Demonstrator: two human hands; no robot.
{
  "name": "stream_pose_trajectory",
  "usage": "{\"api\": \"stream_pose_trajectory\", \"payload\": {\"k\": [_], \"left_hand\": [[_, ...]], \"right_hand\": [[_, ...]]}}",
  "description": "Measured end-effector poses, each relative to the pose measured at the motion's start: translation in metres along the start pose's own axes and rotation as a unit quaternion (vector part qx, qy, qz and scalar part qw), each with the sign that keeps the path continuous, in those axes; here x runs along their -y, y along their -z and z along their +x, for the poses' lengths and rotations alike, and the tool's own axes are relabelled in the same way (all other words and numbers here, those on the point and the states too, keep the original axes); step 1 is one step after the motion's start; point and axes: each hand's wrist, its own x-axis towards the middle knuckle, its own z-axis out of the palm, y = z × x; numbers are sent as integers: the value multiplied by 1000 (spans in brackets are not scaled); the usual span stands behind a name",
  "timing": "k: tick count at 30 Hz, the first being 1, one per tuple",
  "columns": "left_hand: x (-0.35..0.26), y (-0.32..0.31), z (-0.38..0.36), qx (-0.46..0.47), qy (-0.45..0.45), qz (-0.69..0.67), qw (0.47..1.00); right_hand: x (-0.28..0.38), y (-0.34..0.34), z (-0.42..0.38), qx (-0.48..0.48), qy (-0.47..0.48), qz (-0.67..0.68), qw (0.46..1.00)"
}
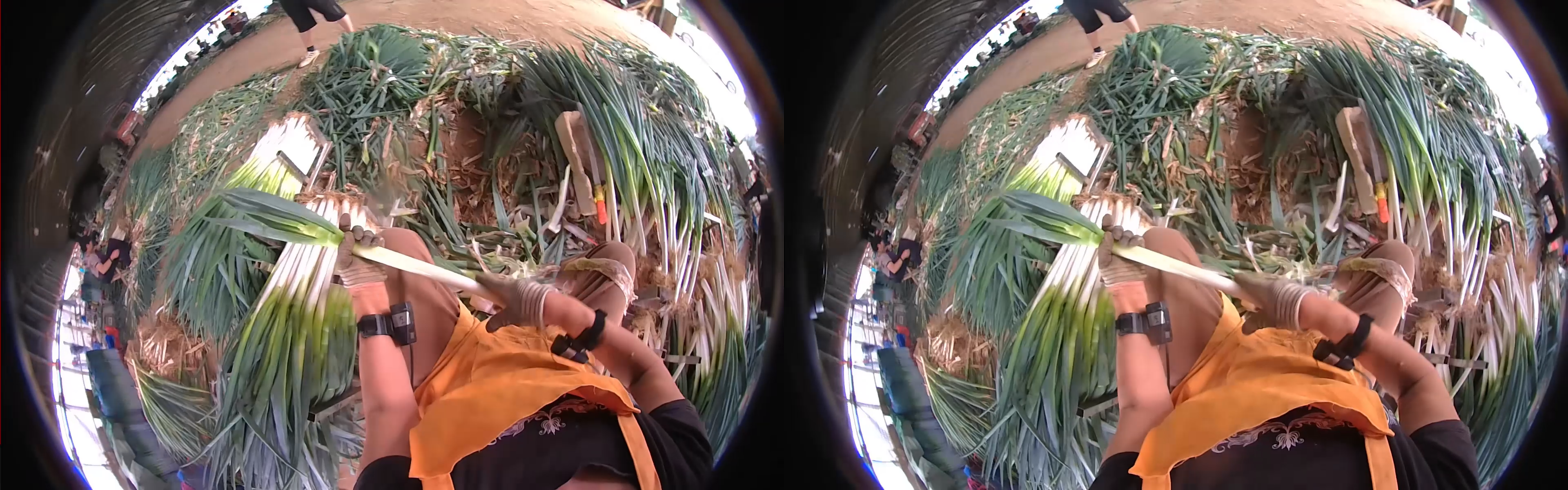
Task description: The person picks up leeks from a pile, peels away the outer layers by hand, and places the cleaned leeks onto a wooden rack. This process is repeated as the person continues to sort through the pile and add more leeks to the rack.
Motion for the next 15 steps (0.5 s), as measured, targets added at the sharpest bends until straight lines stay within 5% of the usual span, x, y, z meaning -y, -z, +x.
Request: {"api": "stream_pose_trajectory", "payload": {"k": [2,5,8,9,10,11,12,15], "left_hand": [[-13,1,-4,-8,-31,16,999],[-37,-8,-15,-22,-48,80,995],[-61,-42,-43,-143,-104,149,973],[-77,-38,-51,-153,-96,168,969],[-96,-34,-61,-164,-88,188,964],[-112,-40,-73,-154,-147,190,958],[-128,-50,-83,-143,-207,191,949],[-162,-57,-109,-42,-279,243,928]], "right_hand": [[-13,-17,-1,67,-189,-19,980],[-19,-1,3,105,-293,72,947],[-43,7,13,105,-200,-90,970],[-42,18,23,159,-307,-118,931],[-81,15,12,113,-226,-90,963],[-105,20,16,89,-297,-135,941],[-163,10,7,24,-248,-132,959],[-163,59,38,188,-358,-420,813]]}}
